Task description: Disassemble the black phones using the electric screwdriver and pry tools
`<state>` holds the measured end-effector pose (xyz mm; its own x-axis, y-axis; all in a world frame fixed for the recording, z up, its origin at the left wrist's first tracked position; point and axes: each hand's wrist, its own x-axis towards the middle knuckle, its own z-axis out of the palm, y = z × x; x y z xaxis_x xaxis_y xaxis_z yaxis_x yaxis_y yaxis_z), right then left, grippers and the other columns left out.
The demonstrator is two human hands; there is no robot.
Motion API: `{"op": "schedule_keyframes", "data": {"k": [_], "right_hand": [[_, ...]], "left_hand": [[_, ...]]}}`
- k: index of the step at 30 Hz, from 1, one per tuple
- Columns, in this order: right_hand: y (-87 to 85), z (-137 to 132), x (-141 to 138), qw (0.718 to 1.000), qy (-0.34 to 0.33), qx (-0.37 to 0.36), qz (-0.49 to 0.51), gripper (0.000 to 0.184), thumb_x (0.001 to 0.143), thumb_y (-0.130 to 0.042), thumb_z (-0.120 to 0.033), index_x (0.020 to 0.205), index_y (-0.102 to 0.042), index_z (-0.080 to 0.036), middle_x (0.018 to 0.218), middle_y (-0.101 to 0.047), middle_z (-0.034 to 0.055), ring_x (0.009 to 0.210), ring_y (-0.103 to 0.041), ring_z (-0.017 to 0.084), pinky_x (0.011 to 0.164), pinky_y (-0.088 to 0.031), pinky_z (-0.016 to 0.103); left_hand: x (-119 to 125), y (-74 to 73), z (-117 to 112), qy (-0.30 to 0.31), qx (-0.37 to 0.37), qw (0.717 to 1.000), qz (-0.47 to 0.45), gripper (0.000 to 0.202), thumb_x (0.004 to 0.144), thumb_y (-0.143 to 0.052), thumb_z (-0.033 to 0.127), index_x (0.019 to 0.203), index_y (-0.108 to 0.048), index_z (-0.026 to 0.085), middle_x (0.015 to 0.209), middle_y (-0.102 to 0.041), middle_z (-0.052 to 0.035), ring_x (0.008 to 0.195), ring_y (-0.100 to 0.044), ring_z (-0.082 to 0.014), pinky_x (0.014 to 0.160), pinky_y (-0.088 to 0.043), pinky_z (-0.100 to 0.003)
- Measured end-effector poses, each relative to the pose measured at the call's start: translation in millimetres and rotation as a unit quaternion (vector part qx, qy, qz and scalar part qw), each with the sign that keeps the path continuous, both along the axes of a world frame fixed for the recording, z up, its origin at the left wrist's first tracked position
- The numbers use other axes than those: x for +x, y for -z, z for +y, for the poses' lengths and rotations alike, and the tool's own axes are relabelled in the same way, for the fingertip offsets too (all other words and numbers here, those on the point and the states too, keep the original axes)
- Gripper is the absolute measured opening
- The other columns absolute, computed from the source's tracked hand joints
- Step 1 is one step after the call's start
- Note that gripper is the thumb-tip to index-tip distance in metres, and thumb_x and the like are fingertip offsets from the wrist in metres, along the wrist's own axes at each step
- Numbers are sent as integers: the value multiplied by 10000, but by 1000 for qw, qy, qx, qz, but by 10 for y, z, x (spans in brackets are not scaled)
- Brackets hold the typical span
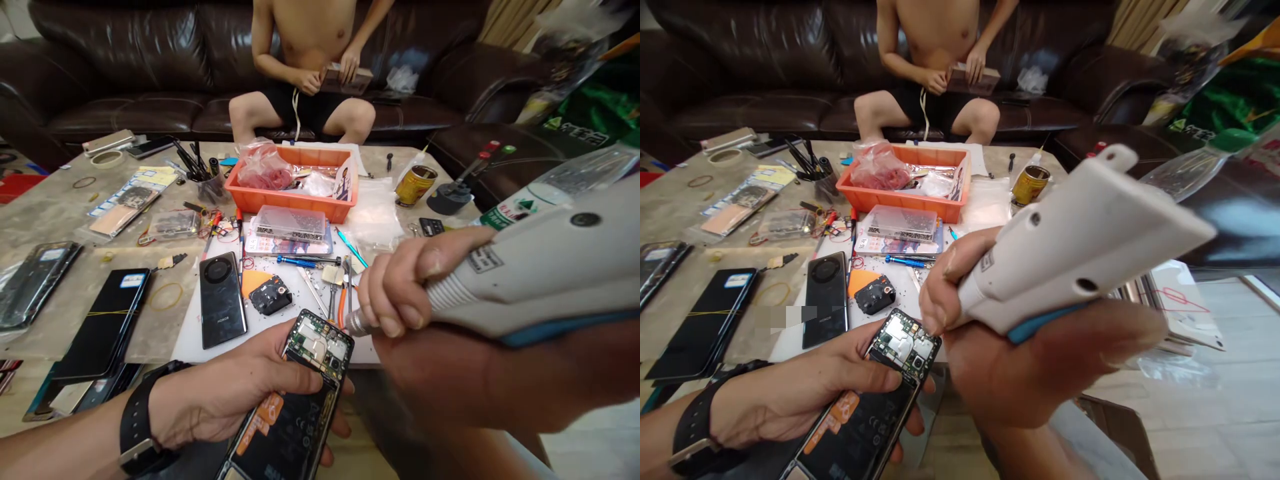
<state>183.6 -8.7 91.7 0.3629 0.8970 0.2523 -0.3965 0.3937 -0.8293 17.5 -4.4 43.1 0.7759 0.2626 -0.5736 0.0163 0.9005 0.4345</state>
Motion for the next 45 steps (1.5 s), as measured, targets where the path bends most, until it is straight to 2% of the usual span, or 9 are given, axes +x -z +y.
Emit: {"op": "schedule_keyframes", "data": {"k": [7,13,17,22,26,34,37,40,45], "right_hand": [[198,251,608,972,143,-67,-173,492,871,-529,-701,786,-658,-234,574,-525,-15,467,-472,137,423,-317,287],[516,340,1094,728,152,-385,-546,214,759,-690,-427,761,-588,-240,601,-559,27,572,-520,232,583,-340,335],[802,342,1215,735,135,-330,-576,105,698,-690,-291,760,-634,-229,580,-557,44,652,-588,303,638,-337,357],[974,335,1259,579,77,-357,-729,396,900,-522,-403,1153,-690,-148,945,-733,191,899,-669,394,679,-398,383],[1012,332,1275,551,74,-368,-745,420,918,-515,-447,1193,-690,-182,1018,-737,175,951,-677,394,669,-417,379],[935,341,1311,598,97,-342,-718,438,914,-542,-402,1247,-694,-161,1121,-694,185,984,-671,383,790,-478,438],[795,312,1096,733,142,-317,-585,322,879,-577,-335,1115,-740,-188,1078,-717,125,958,-675,309,866,-488,435],[697,223,655,920,33,-276,-277,265,830,-641,-398,992,-725,-206,900,-731,62,843,-689,229,833,-531,389],[707,42,-83,935,-205,-273,94,409,777,-736,-505,1026,-664,-188,963,-723,78,878,-707,222,790,-560,362]], "left_hand": [[-18,-11,19,-40,20,998,49,283,848,-666,94,1086,-553,196,941,-727,-57,746,-742,-182,687,-620,-313],[-91,44,63,-67,73,989,108,241,895,-653,201,1085,-506,189,942,-761,-129,752,-744,-190,709,-586,-296],[-101,1,106,-110,117,973,164,304,868,-696,228,1107,-509,204,955,-759,-104,778,-744,-203,731,-597,-328],[-114,-7,157,-159,167,950,212,350,855,-706,213,1170,-551,206,967,-748,-83,799,-742,-207,676,-598,-294],[-126,-7,190,-190,175,941,218,356,854,-696,179,1181,-563,228,1075,-745,-95,825,-754,-228,702,-618,-341],[-102,-75,211,-199,183,939,215,322,859,-675,152,1160,-574,199,1037,-759,-111,788,-752,-230,732,-618,-380],[-76,-96,221,-194,194,936,222,351,848,-659,151,1184,-566,193,1006,-762,-104,753,-737,-218,705,-601,-359],[-52,-110,243,-191,250,916,248,386,833,-648,171,1209,-563,193,987,-756,-83,786,-715,-203,734,-570,-326],[-58,-111,338,-146,469,817,303,525,858,-560,202,1378,-497,237,1242,-677,-66,1146,-626,-238,1050,-444,-397]]}}
